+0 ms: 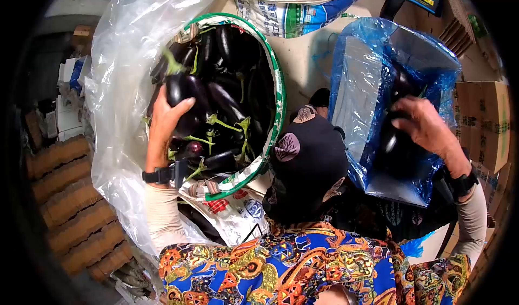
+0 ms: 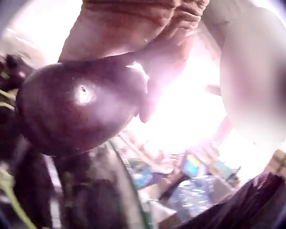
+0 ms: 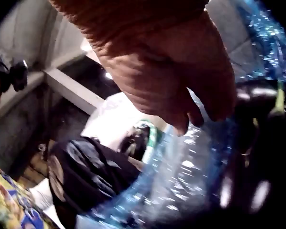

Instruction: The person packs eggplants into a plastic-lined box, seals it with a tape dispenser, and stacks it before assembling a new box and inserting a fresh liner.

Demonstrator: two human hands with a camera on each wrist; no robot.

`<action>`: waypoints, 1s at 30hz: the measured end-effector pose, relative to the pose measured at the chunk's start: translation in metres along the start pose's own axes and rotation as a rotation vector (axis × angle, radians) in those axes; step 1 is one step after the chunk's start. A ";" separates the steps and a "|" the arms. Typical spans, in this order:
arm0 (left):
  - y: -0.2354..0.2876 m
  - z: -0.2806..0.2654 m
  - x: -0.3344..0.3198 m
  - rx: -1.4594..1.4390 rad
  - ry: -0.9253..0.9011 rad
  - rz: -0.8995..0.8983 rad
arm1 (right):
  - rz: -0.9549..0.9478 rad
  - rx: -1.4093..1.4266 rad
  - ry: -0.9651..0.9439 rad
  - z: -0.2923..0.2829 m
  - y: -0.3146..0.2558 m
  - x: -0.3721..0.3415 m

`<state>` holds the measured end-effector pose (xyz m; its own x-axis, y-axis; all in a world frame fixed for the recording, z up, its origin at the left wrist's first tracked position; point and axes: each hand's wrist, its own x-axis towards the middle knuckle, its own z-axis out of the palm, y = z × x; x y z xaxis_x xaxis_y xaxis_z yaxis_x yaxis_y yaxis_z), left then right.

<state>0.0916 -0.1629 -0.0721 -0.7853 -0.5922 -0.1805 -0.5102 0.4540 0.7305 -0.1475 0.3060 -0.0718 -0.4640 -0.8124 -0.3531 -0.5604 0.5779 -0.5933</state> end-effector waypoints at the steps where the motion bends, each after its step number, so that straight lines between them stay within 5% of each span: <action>1: -0.028 -0.013 -0.004 0.120 0.049 -0.044 | 0.017 -0.034 -0.109 0.008 0.019 -0.006; 10: -0.151 -0.052 0.005 0.659 0.193 -0.146 | 0.202 -0.385 -0.336 0.022 0.036 -0.019; 13: -0.139 -0.018 0.010 0.953 0.390 0.071 | 0.134 -0.360 -0.257 0.022 0.037 -0.027; 17: -0.087 0.036 0.032 0.866 0.229 0.429 | 0.112 -0.358 -0.267 0.023 0.044 -0.026; 20: -0.098 0.068 0.071 0.727 0.240 0.414 | 0.142 -0.357 -0.301 0.019 0.039 -0.023; 24: -0.107 0.081 0.130 1.003 0.099 0.090 | 0.120 -0.308 -0.255 0.017 0.039 -0.024; 27: -0.123 0.100 0.168 0.931 0.070 -0.101 | 0.135 -0.245 -0.210 0.025 0.050 -0.025; 30: -0.124 0.116 0.179 0.938 0.261 -0.185 | 0.179 -0.229 -0.200 0.031 0.056 -0.023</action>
<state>-0.0266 -0.2474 -0.2713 -0.6209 -0.7839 -0.0063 -0.7765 0.6161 -0.1323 -0.1466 0.3550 -0.1198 -0.4381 -0.6824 -0.5851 -0.6320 0.6967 -0.3394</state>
